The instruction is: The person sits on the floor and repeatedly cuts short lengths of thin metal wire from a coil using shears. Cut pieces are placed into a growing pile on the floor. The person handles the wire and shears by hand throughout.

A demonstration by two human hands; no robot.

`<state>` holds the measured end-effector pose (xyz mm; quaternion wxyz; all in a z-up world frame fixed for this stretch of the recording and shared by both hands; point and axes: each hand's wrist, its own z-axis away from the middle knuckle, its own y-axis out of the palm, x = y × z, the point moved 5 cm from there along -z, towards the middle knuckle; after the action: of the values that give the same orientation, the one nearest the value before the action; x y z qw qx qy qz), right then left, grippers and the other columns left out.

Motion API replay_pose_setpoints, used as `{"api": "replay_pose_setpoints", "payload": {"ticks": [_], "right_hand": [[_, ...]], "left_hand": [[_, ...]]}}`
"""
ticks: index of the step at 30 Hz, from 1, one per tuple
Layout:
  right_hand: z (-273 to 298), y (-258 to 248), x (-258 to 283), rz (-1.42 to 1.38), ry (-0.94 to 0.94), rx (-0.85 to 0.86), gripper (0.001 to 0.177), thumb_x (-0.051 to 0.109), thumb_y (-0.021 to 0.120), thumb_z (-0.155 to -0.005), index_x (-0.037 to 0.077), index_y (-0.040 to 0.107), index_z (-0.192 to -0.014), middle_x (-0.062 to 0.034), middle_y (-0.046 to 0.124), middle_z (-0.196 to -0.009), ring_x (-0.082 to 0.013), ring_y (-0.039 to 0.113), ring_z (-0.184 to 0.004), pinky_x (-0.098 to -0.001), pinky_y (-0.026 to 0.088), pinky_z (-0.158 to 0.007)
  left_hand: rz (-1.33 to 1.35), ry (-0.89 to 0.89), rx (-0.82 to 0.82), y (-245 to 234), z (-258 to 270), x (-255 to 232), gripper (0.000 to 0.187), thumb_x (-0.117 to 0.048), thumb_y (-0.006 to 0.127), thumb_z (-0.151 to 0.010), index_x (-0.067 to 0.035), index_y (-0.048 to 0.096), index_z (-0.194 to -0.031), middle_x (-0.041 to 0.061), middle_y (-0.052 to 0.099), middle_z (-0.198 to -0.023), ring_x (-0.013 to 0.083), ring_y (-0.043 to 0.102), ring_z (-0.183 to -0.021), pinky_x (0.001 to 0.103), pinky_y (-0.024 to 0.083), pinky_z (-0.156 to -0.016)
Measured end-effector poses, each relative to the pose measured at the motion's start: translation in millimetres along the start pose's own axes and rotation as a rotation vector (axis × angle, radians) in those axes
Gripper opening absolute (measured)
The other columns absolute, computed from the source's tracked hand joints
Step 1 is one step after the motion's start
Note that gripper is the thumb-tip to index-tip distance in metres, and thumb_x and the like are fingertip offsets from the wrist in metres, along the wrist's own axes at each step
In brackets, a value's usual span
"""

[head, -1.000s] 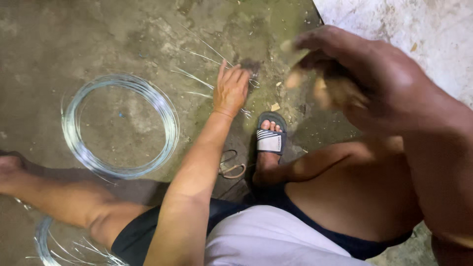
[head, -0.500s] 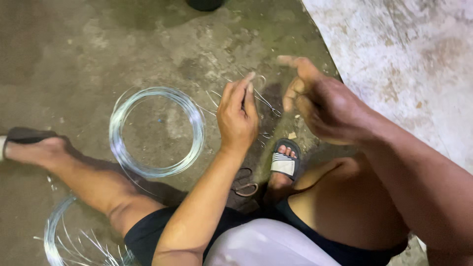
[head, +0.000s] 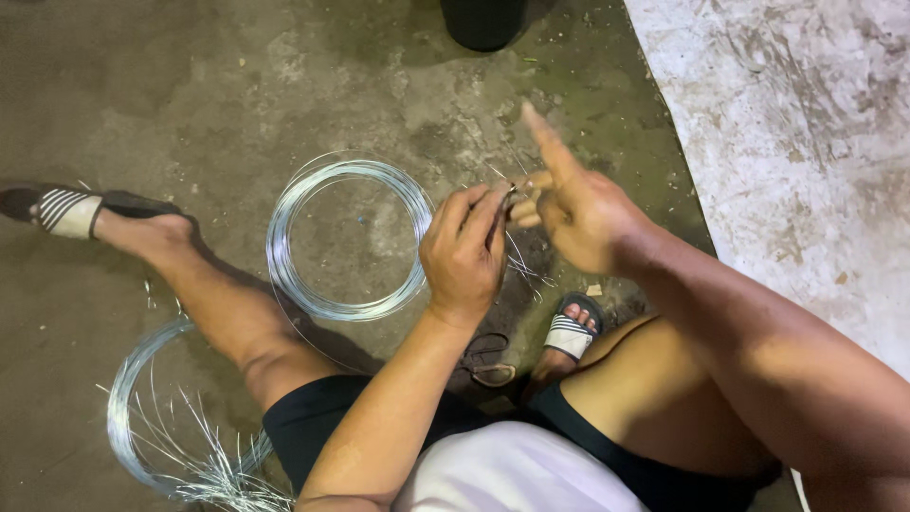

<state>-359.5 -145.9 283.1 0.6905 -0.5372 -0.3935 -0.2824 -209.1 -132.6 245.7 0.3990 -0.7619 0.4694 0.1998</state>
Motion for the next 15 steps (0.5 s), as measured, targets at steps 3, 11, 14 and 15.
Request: {"api": "replay_pose_setpoints", "payload": {"ticks": [3, 11, 14, 15], "right_hand": [[-9, -1, -3, -0.027, 0.191, -0.006, 0.083, -0.004, 0.045, -0.094, 0.022, 0.008, -0.163, -0.0079, 0.072, -0.123, -0.0183, 0.077, -0.096, -0.0325, 0.06, -0.084], [-20, 11, -3, -0.234, 0.127, -0.11, 0.043, -0.004, 0.057, -0.095, 0.009, 0.062, -0.136, -0.006, 0.068, -0.107, -0.0106, 0.07, -0.091, -0.0271, 0.061, -0.083], [-21, 10, 3, -0.105, -0.021, -0.194, 0.033, 0.0, 0.067, -0.094, 0.007, 0.068, -0.126, -0.0052, 0.072, -0.1, -0.0135, 0.071, -0.088, -0.0286, 0.06, -0.078], [-19, 9, 6, -0.016, -0.083, -0.234, 0.031, 0.002, 0.071, -0.092, 0.007, 0.069, -0.123, -0.0052, 0.074, -0.098, -0.0151, 0.072, -0.087, -0.0293, 0.061, -0.075]], "left_hand": [[0.095, -0.081, 0.016, -2, 4, 2, 0.019, -0.005, 0.072, -0.095, -0.005, 0.072, -0.113, 0.012, 0.069, -0.109, 0.0307, 0.07, -0.1, 0.037, 0.056, -0.085], [0.513, -0.462, -0.007, 4, 10, 22, 0.022, -0.019, 0.065, -0.106, 0.001, 0.075, -0.105, 0.007, 0.071, -0.102, 0.0152, 0.068, -0.095, 0.027, 0.053, -0.086], [0.591, -0.617, -0.02, 7, 12, 33, 0.023, -0.021, 0.068, -0.103, 0.001, 0.076, -0.102, 0.008, 0.072, -0.096, 0.0144, 0.067, -0.09, 0.026, 0.053, -0.082], [0.621, -0.717, -0.012, 11, 14, 38, 0.023, -0.02, 0.069, -0.101, 0.001, 0.077, -0.102, 0.008, 0.073, -0.093, 0.0144, 0.066, -0.086, 0.027, 0.052, -0.079]]}}
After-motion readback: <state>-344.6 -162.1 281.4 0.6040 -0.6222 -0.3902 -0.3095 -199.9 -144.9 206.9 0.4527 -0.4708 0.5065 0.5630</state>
